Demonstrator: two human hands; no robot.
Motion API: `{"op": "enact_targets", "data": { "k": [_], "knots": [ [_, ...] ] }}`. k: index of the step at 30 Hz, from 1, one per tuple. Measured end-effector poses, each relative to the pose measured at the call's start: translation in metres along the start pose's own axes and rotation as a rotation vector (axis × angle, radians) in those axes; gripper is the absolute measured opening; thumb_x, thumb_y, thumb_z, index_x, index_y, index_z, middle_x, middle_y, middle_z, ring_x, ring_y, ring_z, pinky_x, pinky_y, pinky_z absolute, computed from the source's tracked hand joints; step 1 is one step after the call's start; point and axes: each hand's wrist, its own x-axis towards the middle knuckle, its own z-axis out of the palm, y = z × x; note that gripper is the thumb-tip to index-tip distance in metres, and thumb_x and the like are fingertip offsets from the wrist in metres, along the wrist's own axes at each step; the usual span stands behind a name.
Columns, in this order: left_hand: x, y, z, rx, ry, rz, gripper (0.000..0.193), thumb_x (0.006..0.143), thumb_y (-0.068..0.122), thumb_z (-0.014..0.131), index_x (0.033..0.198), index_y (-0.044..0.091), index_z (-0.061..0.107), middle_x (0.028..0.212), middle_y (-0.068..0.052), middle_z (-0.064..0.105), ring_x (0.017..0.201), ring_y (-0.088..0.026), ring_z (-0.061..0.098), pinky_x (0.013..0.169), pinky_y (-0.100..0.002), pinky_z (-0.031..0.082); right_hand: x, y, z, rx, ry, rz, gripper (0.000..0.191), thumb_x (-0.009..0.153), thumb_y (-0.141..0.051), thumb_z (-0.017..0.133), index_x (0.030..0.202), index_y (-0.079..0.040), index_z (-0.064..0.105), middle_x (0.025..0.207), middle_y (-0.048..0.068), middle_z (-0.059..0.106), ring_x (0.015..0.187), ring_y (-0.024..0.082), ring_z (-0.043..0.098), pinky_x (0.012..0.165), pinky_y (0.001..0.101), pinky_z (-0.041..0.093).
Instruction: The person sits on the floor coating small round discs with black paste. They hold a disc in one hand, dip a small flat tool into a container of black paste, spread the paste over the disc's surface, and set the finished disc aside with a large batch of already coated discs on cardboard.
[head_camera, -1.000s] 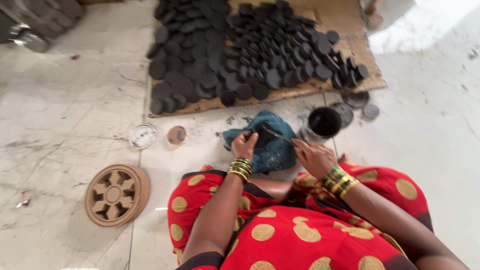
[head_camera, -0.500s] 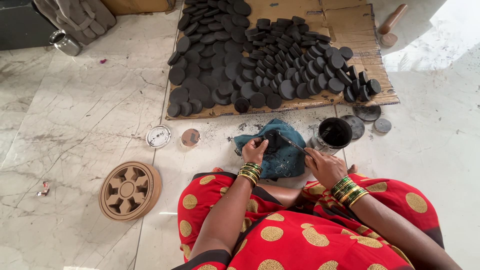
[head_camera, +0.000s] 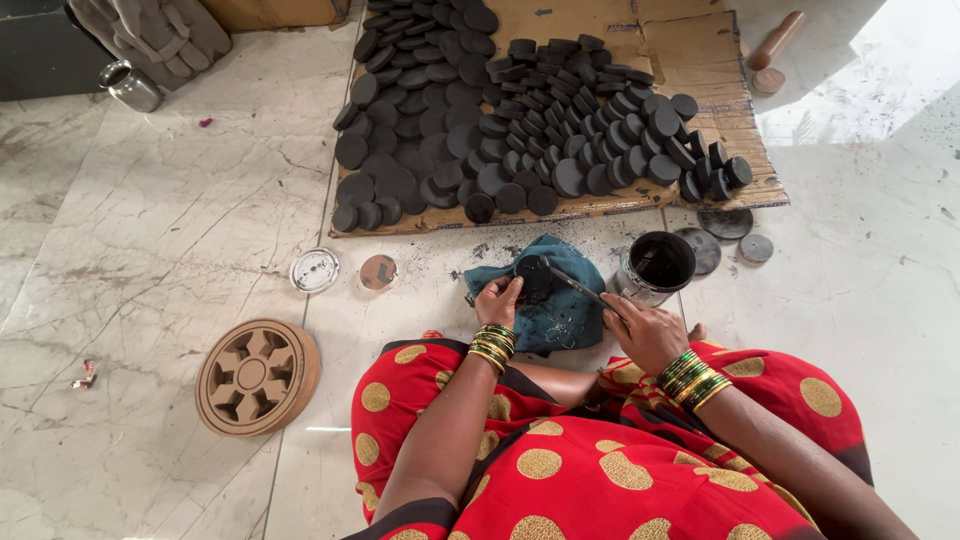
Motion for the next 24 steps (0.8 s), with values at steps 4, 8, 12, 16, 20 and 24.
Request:
{"op": "enact_targets", "data": {
  "k": [4,8,12,16,20,24],
  "knots": [
    [-0.002,-0.002,0.000,0.023,-0.005,0.030,0.027,0.086,0.017,0.083,0.100,-0.005,0.073,0.083,-0.005,0.072,0.068,-0.010,0.066,0.061,-0.027,0.057,0.001,0.002,0.005,-0.009,0.016,-0.002,0.038,0.100,-0.037,0.056,0.131,-0.019,0.065,0.096,0.009,0.076,0.079,0.030,0.073,0.072,0.0463,0.056],
    [-0.001,-0.004,0.001,0.002,-0.055,0.074,0.026,0.087,0.015,0.083,0.100,-0.005,0.073,0.084,-0.004,0.072,0.068,-0.009,0.063,0.063,-0.026,0.055,0.002,0.003,0.005,0.021,0.026,0.007,0.041,0.100,-0.038,0.056,0.135,-0.019,0.063,0.093,0.009,0.076,0.081,0.030,0.073,0.075,0.0453,0.057],
    [-0.001,-0.005,-0.001,0.030,-0.040,0.054,0.025,0.088,0.015,0.082,0.100,-0.005,0.073,0.083,-0.004,0.072,0.068,-0.008,0.062,0.062,-0.026,0.054,0.001,0.001,0.006,0.012,0.033,-0.034,0.039,0.100,-0.037,0.056,0.133,-0.019,0.064,0.097,0.009,0.076,0.082,0.030,0.073,0.074,0.0452,0.057],
    [0.000,-0.003,0.001,0.034,-0.041,0.065,0.026,0.087,0.014,0.083,0.101,-0.005,0.073,0.084,-0.003,0.072,0.069,-0.007,0.063,0.063,-0.024,0.055,0.002,0.002,0.009,0.018,0.025,-0.031,0.039,0.100,-0.037,0.056,0.134,-0.020,0.063,0.094,0.008,0.076,0.080,0.028,0.074,0.074,0.0442,0.057],
    [-0.001,-0.003,0.002,0.086,-0.031,0.057,0.025,0.087,0.013,0.083,0.101,-0.006,0.073,0.084,-0.003,0.072,0.069,-0.007,0.063,0.062,-0.024,0.053,0.005,0.004,0.011,-0.055,-0.086,0.035,0.040,0.099,-0.037,0.057,0.134,-0.021,0.063,0.094,0.009,0.076,0.078,0.029,0.074,0.070,0.0454,0.057],
    [0.001,-0.004,0.000,0.036,-0.041,0.057,0.025,0.087,0.014,0.082,0.101,-0.004,0.073,0.085,-0.003,0.073,0.070,-0.007,0.063,0.062,-0.023,0.054,0.005,0.003,0.011,-0.037,0.032,-0.024,0.037,0.098,-0.037,0.059,0.130,-0.020,0.066,0.091,0.008,0.076,0.078,0.029,0.074,0.072,0.0455,0.057]
  ]
}}
